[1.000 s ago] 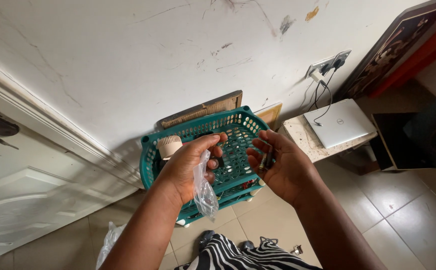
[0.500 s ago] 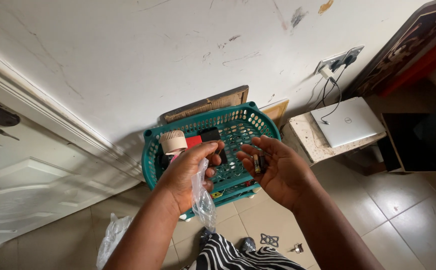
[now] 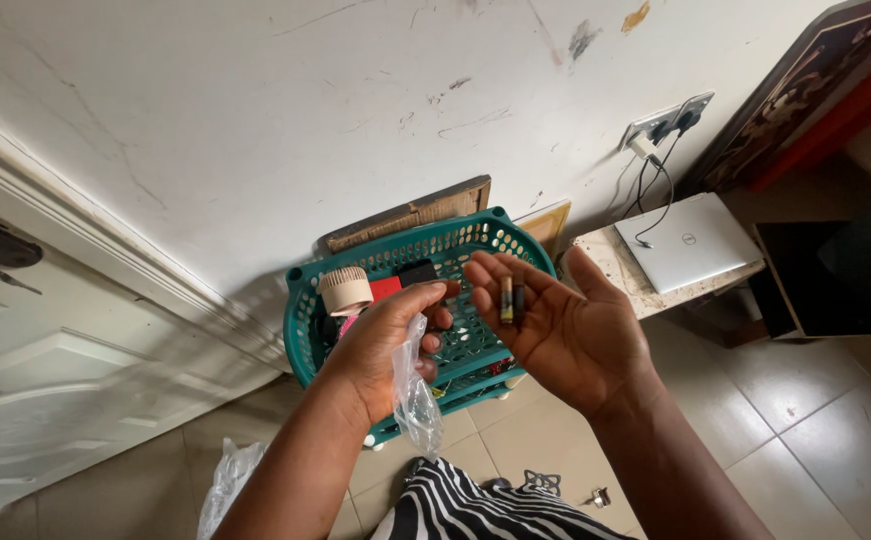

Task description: Organizing various personal care items and accessories in a storage shelf.

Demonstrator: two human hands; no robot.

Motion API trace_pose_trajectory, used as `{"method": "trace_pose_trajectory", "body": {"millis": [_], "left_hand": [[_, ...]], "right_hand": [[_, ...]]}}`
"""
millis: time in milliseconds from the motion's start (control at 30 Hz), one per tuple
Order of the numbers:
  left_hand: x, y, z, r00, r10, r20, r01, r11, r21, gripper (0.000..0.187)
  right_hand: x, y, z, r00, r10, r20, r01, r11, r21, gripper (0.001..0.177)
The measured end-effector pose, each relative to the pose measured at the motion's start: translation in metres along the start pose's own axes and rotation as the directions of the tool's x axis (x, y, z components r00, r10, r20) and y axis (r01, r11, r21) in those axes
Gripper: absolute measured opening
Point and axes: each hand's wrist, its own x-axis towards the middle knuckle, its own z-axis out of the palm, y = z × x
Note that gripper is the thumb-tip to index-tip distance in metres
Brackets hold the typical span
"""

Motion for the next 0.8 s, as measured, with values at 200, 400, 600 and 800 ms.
{"method": "trace_pose_trajectory", "body": {"millis": [200, 400, 600, 800], "left_hand": [[-0.009, 0.006, 0.021, 1.0, 0.006, -0.007, -0.006, 0.999, 0.049, 0.03], [-0.004, 0.003, 0.03, 0.999, 0.029, 0.039, -0.032, 0.995, 0.09, 0.022], [-0.011, 0.004, 0.045, 0.966, 0.248, 0.077, -0.257, 0.955, 0.147, 0.022], [-0.017, 0.003, 0.061, 0.932, 0.346, 0.106, -0.362, 0.881, 0.306, 0.027]], "right_hand": [[-0.018, -0.003, 0.016, 0.978, -0.15, 0.143, 0.149, 0.989, 0.022, 0.081], [-0.019, -0.006, 0.002, 0.896, -0.152, 0.417, 0.075, 0.978, 0.194, 0.082], [-0.024, -0.006, 0.0, 0.917, -0.177, 0.356, 0.122, 0.978, 0.17, 0.085], [-0.027, 0.0, 0.011, 0.968, -0.194, 0.161, 0.191, 0.981, 0.036, 0.08]]}}
